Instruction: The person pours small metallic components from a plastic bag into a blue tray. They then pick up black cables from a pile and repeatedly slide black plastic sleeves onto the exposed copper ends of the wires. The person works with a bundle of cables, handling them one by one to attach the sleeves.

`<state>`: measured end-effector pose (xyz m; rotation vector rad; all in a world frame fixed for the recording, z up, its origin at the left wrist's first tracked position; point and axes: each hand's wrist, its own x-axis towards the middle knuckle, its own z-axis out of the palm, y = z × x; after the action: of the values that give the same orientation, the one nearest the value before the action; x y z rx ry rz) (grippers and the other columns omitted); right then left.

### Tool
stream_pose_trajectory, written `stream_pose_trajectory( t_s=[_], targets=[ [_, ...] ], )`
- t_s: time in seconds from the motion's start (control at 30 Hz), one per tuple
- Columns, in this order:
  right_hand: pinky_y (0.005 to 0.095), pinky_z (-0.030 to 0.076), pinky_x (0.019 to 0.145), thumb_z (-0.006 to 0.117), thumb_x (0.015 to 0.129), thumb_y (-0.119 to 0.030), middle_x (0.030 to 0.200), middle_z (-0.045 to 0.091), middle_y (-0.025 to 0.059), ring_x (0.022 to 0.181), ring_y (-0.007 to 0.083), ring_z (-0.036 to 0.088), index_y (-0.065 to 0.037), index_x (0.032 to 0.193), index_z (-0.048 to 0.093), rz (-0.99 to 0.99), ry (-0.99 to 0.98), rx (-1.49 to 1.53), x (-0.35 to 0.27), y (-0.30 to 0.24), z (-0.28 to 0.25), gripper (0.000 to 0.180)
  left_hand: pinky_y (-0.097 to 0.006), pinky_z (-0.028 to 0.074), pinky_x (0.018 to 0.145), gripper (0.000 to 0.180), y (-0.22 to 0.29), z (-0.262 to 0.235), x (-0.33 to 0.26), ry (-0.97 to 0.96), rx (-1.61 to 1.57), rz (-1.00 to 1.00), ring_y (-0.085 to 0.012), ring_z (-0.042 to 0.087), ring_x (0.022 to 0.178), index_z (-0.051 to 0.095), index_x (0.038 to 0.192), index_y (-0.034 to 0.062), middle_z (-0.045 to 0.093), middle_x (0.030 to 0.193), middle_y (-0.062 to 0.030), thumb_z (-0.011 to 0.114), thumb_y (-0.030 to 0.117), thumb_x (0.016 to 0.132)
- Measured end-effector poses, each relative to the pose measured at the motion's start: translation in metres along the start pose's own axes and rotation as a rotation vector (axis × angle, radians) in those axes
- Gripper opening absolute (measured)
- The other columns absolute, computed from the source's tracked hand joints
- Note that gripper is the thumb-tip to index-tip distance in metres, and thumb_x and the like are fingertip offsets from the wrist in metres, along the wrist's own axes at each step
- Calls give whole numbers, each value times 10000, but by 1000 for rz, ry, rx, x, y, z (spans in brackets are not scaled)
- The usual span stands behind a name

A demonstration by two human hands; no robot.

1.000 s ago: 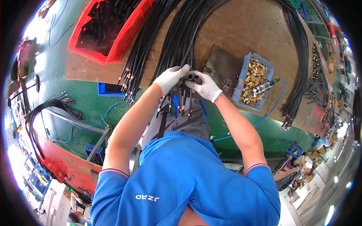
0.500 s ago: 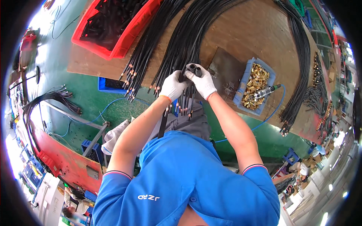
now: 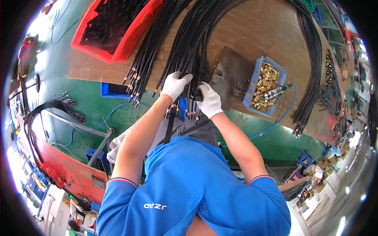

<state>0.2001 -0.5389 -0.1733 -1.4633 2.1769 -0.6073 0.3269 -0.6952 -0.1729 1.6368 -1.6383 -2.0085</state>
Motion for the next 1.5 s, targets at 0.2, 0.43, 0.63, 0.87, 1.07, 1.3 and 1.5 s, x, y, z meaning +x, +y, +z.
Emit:
stream_pose_trajectory(
  t_s=[0.2, 0.43, 0.63, 0.87, 1.07, 1.3, 1.5],
  targets=[
    [492, 610, 820, 770, 803, -208, 1516, 525, 154, 937, 381, 743, -130, 1153, 626, -65, -289, -185, 14, -7, -7, 386, -315, 407, 511, 493, 29, -1, -13, 28, 77, -117, -118, 549, 533, 723, 860, 16, 619, 654, -24, 758, 505, 919],
    [476, 615, 799, 841, 710, -172, 1478, 531, 161, 916, 385, 740, -124, 1147, 615, -149, -325, -220, 19, -7, -6, 495, -346, 512, 692, 553, 11, 4, -16, -95, 349, 122, -191, 665, 720, 731, 952, -17, 708, 766, -125, 609, 520, 1002],
    [489, 612, 873, 851, 609, -44, 1546, 497, 184, 1079, 444, 701, -141, 1113, 592, -166, -15, 168, -23, 2, -28, 575, -381, 536, 735, 532, 4, -11, -28, -58, 491, 173, -226, 670, 738, 713, 1012, -36, 725, 845, -137, 626, 488, 1009],
    [464, 564, 1008, 884, 750, -112, 1544, 514, 241, 1307, 460, 603, -115, 1121, 584, -46, 78, 453, -19, -37, -32, 477, -256, 509, 729, 519, 2, 8, -43, -280, -187, -82, -100, 644, 875, 637, 1329, -20, 724, 1054, -69, 586, 431, 1076],
    [373, 544, 1004, 871, 782, -118, 1374, 655, 179, 1180, 300, 692, -69, 1093, 639, 276, 194, 510, -13, -46, -22, 391, -253, 514, 777, 465, -3, 3, -41, -307, -297, -43, -98, 649, 912, 671, 1315, -21, 734, 1121, -56, 595, 369, 1074],
    [285, 492, 860, 853, 825, -125, 941, 623, -20, 897, 100, 565, -64, 1047, 633, 469, 58, 965, -45, -7, -42, 318, -233, 430, 545, 407, 32, -14, -43, -378, 15, -59, -41, 544, 624, 743, 1183, 19, 645, 815, 46, 694, 393, 1029],
    [278, 473, 881, 860, 840, -146, 980, 598, -19, 932, 99, 549, -55, 1044, 611, 332, -75, 819, -77, -14, -77, 334, -203, 479, 527, 326, 37, -4, -53, -241, -372, -7, -26, 546, 595, 752, 1132, 58, 666, 831, 37, 675, 364, 1050]
  ],
)
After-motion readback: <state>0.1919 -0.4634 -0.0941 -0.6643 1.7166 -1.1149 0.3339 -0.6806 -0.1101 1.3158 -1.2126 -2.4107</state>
